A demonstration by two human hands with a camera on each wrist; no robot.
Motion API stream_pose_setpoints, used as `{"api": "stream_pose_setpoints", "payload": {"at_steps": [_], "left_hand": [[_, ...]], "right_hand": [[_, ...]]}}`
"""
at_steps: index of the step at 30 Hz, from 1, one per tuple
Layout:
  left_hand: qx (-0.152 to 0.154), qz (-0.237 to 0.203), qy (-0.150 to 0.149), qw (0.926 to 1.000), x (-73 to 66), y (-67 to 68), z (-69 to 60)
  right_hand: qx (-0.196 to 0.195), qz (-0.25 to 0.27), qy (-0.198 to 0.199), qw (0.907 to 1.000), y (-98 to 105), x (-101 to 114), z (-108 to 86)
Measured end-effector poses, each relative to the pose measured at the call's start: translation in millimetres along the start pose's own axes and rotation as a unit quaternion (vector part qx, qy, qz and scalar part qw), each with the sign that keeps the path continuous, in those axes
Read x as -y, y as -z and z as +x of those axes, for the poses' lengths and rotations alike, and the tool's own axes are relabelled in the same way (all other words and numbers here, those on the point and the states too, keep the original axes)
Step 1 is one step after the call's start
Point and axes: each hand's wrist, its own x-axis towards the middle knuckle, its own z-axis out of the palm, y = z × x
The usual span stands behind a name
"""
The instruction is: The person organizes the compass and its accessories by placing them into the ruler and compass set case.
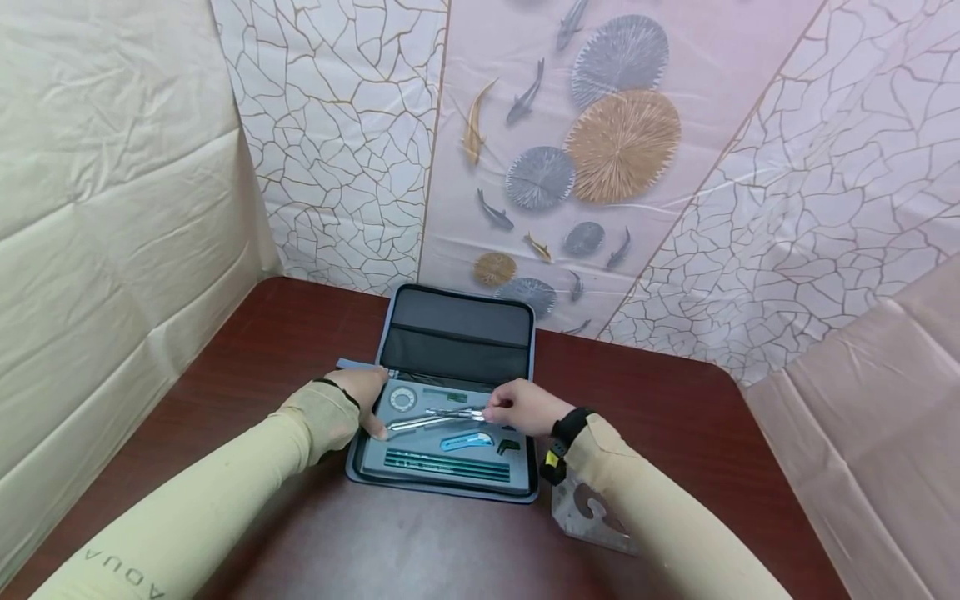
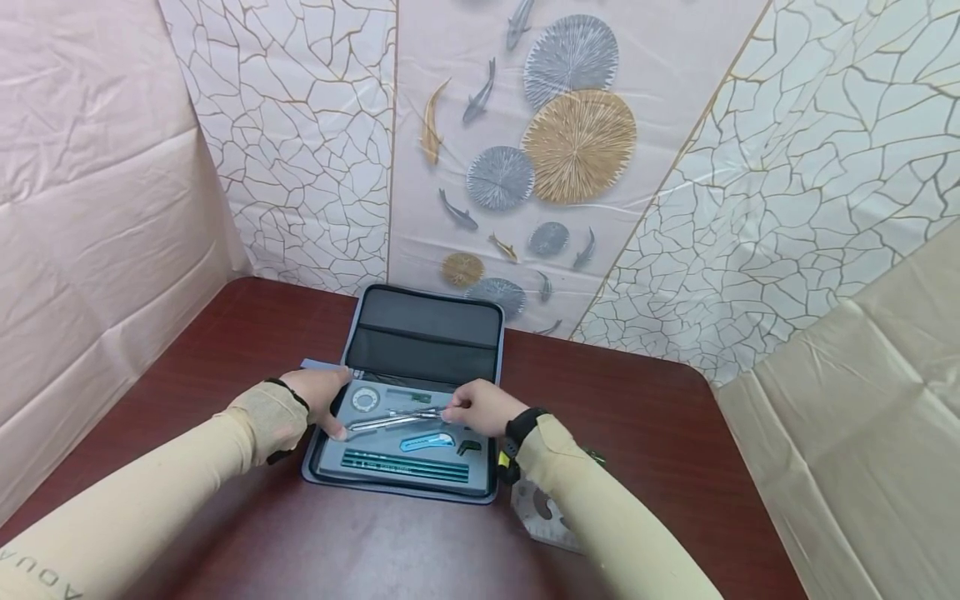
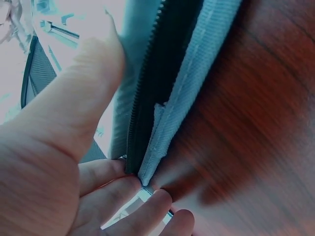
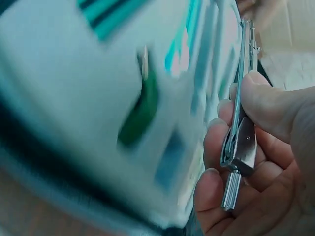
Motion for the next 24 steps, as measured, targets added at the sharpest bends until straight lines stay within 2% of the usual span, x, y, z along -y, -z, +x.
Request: {"api": "stream_pose_setpoints", "payload": {"at_steps": [3,10,15,18,24], "left_hand": [[-0.002,-0.005,0.002,1.0000,2.8,-2.5,1.8],[-0.002,-0.009,0.008,0.9999,5.4,-2.7,2.7],[-0.008,0.002,-0.002,1.0000,4.9,-1.6,3.0],[-0.011,0.002,-0.003,0.9999,5.7,-2.7,4.2],[-0.021,-0.004,0.003,0.9998,9.5,-5.2,8.3]], "right_hand": [[0.018,-0.008,0.022,0.9996,-7.7,10.9,6.9],[0.048,-0.016,0.039,0.9980,-16.8,26.3,16.0],[0.052,-0.008,0.044,0.9976,-20.5,32.9,18.1],[0.030,-0.006,0.028,0.9992,-23.8,35.9,18.8],[-0.054,-0.034,-0.032,0.9974,-32.5,41.9,17.1]]}}
